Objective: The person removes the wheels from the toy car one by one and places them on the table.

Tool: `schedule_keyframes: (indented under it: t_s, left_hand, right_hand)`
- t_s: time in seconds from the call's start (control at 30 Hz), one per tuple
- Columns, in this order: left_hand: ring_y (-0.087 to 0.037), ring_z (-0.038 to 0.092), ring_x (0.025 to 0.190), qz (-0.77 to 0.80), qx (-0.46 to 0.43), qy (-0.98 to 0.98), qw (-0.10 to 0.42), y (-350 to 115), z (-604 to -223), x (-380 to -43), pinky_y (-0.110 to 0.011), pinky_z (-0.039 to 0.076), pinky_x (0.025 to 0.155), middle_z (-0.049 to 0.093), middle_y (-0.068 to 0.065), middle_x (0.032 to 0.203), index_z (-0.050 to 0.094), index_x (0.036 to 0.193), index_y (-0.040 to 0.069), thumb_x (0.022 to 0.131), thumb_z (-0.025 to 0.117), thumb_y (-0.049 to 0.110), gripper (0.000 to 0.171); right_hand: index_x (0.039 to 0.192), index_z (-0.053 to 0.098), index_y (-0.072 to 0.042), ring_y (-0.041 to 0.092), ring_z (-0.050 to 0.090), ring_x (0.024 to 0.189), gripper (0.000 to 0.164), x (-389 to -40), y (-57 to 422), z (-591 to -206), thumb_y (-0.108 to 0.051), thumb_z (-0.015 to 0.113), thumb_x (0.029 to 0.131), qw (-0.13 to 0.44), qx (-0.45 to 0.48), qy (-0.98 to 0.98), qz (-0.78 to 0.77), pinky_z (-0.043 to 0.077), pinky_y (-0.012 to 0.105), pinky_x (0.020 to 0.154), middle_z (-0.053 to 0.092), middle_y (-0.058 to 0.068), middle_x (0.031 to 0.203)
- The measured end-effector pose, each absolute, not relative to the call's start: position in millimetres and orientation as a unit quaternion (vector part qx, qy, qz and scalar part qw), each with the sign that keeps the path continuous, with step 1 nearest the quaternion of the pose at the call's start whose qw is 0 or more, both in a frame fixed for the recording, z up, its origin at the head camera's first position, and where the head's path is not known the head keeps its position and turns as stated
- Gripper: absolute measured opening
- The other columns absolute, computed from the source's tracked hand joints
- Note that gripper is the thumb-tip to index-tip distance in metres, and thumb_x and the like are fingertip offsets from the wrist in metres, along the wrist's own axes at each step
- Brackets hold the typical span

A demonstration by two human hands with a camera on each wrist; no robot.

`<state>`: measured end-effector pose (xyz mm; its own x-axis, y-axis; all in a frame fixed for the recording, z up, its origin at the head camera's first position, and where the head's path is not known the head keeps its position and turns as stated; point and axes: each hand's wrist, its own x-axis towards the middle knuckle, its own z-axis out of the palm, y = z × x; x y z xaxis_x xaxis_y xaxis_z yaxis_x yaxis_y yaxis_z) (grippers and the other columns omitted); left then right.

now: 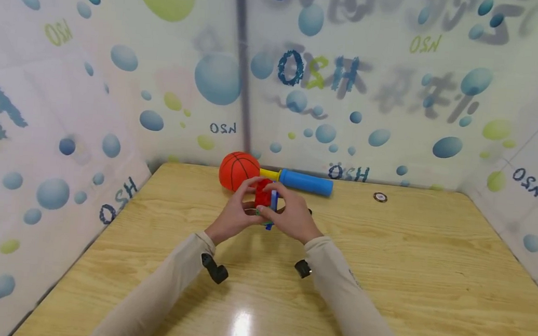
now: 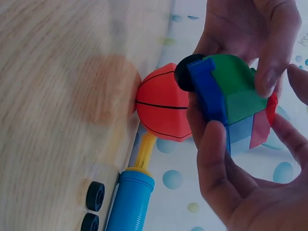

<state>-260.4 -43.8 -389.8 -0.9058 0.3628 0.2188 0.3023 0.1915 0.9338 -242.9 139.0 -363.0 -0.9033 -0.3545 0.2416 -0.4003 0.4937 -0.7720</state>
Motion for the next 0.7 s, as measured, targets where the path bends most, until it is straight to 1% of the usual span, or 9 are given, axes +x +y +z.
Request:
schedule_keyframes:
  t_s: [0.07,0.17,0.3,0.4,0.47,0.53,0.6,0.7]
  left_hand:
    - [-0.03,0.068,0.104,0.582,0.218,0.783,0.001,-42.6,-391.0,-260.6,-0.04,0.058,0.094,0.046,-0.015,0.139,0.035,0.151,0.027,0.083,0.081,0.01,0.084]
    - [-0.027,0.068,0.099,0.552,0.218,0.804,-0.041,-39.8,-394.3,-261.5,-0.037,0.06,0.09,0.048,-0.015,0.13,0.037,0.149,0.025,0.081,0.083,0.009,0.084]
    - [-0.025,0.067,0.094,0.518,0.216,0.824,-0.078,-35.6,-398.0,-260.4,-0.033,0.061,0.084,0.047,-0.014,0.121,0.039,0.147,0.024,0.079,0.083,0.005,0.083]
    - [-0.023,0.064,0.092,0.48,0.22,0.842,-0.107,-32.0,-398.6,-257.7,-0.032,0.06,0.08,0.047,-0.015,0.119,0.04,0.147,0.022,0.077,0.082,0.004,0.084]
    - [-0.023,0.061,0.094,0.452,0.226,0.854,-0.126,-29.8,-397.9,-255.4,-0.032,0.059,0.08,0.048,-0.016,0.119,0.039,0.148,0.019,0.076,0.083,0.005,0.085]
    - [-0.023,0.059,0.095,0.432,0.228,0.862,-0.136,-28.1,-396.9,-253.5,-0.032,0.058,0.081,0.049,-0.015,0.118,0.037,0.148,0.017,0.076,0.085,0.007,0.087]
    - [-0.023,0.058,0.099,0.424,0.235,0.864,-0.137,-27.8,-395.6,-252.1,-0.032,0.059,0.084,0.049,-0.015,0.119,0.036,0.148,0.014,0.077,0.086,0.009,0.087]
    - [-0.024,0.06,0.103,0.452,0.247,0.849,-0.119,-31.3,-393.1,-250.5,-0.033,0.06,0.088,0.048,-0.015,0.121,0.034,0.149,0.012,0.078,0.084,0.009,0.086]
  right_hand:
    - [0.132,0.054,-0.015,0.034,0.063,0.12,0.046,-242.2,138.2,-364.2,-0.028,0.073,0.092,0.03,0.214,-0.859,0.464,0.061,0.042,0.085,0.059,0.013,0.139]
    - [0.132,0.054,-0.014,0.038,0.06,0.126,0.049,-242.0,136.4,-367.5,-0.026,0.076,0.09,0.044,0.21,-0.858,0.466,0.059,0.048,0.091,0.06,0.014,0.138]
    - [0.128,0.053,-0.009,0.034,0.066,0.113,0.052,-242.7,131.6,-371.7,-0.024,0.08,0.086,0.07,0.206,-0.868,0.447,0.058,0.051,0.091,0.064,0.015,0.126]
    - [0.122,0.049,-0.006,0.031,0.068,0.103,0.053,-242.2,126.7,-371.9,-0.024,0.082,0.084,0.093,0.194,-0.88,0.424,0.06,0.047,0.085,0.066,0.016,0.118]
    - [0.12,0.048,-0.006,0.031,0.068,0.1,0.051,-241.6,124.3,-371.4,-0.022,0.081,0.085,0.108,0.187,-0.887,0.409,0.061,0.044,0.081,0.066,0.016,0.115]
    - [0.121,0.048,-0.006,0.03,0.067,0.099,0.049,-241.5,123.3,-371.7,-0.018,0.079,0.086,0.126,0.18,-0.892,0.396,0.061,0.042,0.08,0.066,0.016,0.117]
    - [0.124,0.048,-0.007,0.031,0.066,0.104,0.046,-242.3,124.1,-373.1,-0.013,0.076,0.088,0.137,0.175,-0.892,0.394,0.061,0.042,0.081,0.065,0.016,0.121]
    - [0.135,0.045,-0.011,0.032,0.065,0.11,0.052,-244.0,127.1,-375.6,-0.007,0.07,0.09,0.134,0.171,-0.882,0.417,0.06,0.044,0.085,0.064,0.016,0.128]
